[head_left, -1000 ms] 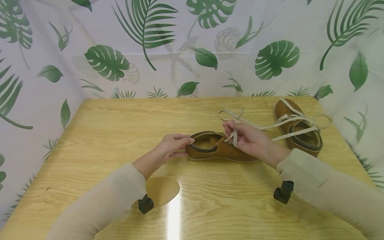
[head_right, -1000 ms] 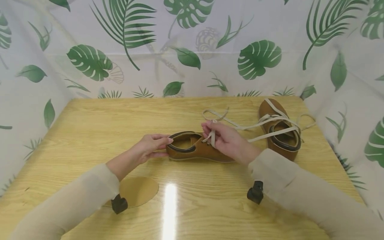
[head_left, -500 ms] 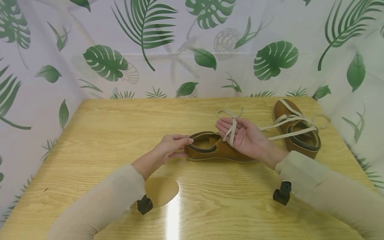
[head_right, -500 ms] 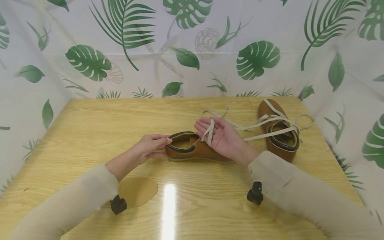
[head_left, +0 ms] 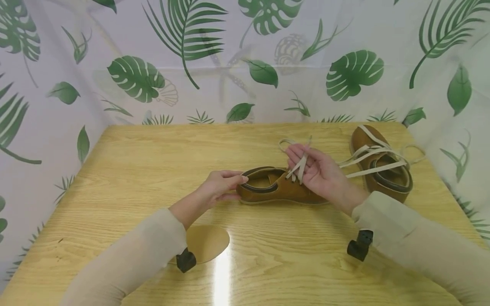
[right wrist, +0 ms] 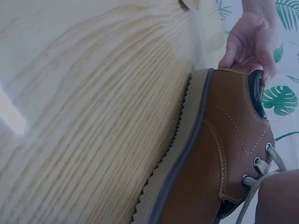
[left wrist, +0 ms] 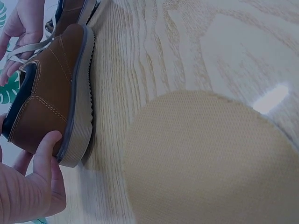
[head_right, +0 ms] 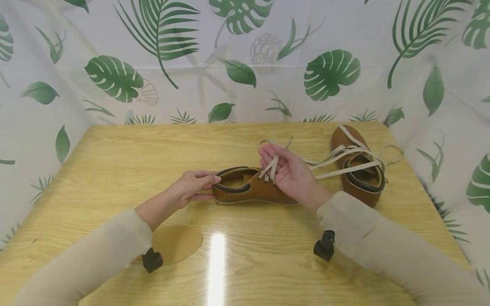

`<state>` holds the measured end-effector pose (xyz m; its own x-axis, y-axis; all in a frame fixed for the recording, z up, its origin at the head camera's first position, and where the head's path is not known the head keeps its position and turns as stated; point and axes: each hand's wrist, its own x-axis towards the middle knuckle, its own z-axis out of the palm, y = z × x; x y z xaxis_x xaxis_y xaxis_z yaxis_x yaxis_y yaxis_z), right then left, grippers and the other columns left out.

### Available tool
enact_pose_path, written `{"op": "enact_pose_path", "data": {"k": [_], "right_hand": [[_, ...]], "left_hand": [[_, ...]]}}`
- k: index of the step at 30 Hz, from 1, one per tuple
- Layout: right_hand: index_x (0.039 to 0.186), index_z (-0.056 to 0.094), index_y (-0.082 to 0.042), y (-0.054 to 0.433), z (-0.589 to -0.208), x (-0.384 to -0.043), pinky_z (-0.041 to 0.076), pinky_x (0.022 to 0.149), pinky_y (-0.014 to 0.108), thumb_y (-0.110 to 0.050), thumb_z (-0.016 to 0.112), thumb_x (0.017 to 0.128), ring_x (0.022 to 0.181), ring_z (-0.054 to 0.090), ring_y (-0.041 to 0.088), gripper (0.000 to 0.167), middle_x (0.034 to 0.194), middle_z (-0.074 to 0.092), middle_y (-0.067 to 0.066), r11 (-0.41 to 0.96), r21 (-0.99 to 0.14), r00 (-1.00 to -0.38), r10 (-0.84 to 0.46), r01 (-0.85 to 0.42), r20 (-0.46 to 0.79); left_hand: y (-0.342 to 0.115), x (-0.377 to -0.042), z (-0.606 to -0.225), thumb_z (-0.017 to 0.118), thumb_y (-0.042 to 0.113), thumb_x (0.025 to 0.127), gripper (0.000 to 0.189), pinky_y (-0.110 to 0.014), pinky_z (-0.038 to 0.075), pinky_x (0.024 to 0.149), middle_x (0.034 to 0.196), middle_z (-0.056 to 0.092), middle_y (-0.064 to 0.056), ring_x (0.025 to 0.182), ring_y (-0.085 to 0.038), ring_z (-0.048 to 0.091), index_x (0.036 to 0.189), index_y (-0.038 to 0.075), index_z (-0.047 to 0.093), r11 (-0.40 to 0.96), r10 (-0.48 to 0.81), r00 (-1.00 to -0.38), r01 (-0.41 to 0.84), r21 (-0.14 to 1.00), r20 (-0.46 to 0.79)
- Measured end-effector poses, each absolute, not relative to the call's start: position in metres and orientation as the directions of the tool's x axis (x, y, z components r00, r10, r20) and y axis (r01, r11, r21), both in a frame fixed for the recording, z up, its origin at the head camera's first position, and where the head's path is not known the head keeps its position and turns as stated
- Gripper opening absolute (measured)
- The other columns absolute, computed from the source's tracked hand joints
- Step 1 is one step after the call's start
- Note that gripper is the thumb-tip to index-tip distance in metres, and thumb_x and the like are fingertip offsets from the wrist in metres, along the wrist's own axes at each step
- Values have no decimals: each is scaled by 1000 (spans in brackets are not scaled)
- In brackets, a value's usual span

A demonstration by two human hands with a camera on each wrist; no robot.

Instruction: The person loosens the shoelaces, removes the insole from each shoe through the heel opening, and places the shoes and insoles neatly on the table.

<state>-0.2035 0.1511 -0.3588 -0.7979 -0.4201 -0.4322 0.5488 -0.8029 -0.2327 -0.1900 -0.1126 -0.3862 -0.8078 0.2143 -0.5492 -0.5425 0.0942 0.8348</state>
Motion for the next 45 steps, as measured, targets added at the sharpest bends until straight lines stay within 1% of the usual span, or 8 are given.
{"op": "enact_pose_path", "data": {"k": [4,13,18,23,26,33,40,45], "right_hand": [[114,62,-2,151,-357,-204,50,99,33,2,55,92,104,66,24,23,106,69,16,-801,-250,-796,-401,545,-453],[107,67,1,160,-356,-204,47,103,35,-2,58,92,108,63,27,18,110,68,17,-814,-204,-792,-418,544,-445],[109,66,3,168,-355,-203,45,105,35,-6,57,94,109,63,27,20,111,67,18,-790,-226,-786,-444,570,-430],[103,67,3,172,-355,-201,56,89,33,-12,57,95,95,68,24,20,101,71,16,-729,-302,-767,-463,615,-444],[103,67,3,171,-357,-201,57,86,32,-20,54,97,94,69,23,27,100,71,15,-670,-352,-752,-520,654,-406],[112,64,5,170,-364,-198,48,102,36,-34,39,101,110,62,28,48,116,64,20,-609,-338,-692,-679,718,-246],[109,64,6,173,-359,-195,51,98,38,-40,50,96,106,63,31,50,113,66,21,-666,-269,-718,-621,695,-315],[116,61,7,179,-355,-193,45,105,35,-45,59,90,115,58,30,59,125,60,19,-742,-173,-756,-595,647,-273]], "left_hand": [[-113,-190,-385,66,14,88,47,-34,56,90,145,39,-13,133,-34,39,133,5,52,93,212,-807,-545,833,-552],[-112,-191,-388,66,13,89,46,-31,58,84,143,41,-15,132,-35,39,132,5,53,100,213,-812,-535,839,-543],[-111,-191,-388,66,13,89,45,-33,57,86,143,42,-15,132,-35,39,132,5,53,104,214,-814,-530,842,-539],[-110,-190,-387,66,13,89,46,-35,56,90,144,40,-14,132,-36,38,132,4,52,101,217,-817,-526,844,-535],[-110,-190,-386,66,13,89,46,-34,56,89,145,38,-14,133,-36,38,132,3,52,97,215,-819,-525,846,-533],[-109,-190,-385,66,14,89,46,-31,57,86,145,39,-15,132,-36,39,132,3,53,108,205,-824,-518,849,-529],[-108,-190,-387,67,15,88,45,-29,58,83,143,42,-14,131,-35,41,130,2,54,102,198,-827,-516,851,-525],[-108,-191,-388,66,14,89,45,-31,58,84,142,42,-14,131,-35,41,130,2,54,99,199,-830,-512,853,-521]]}}
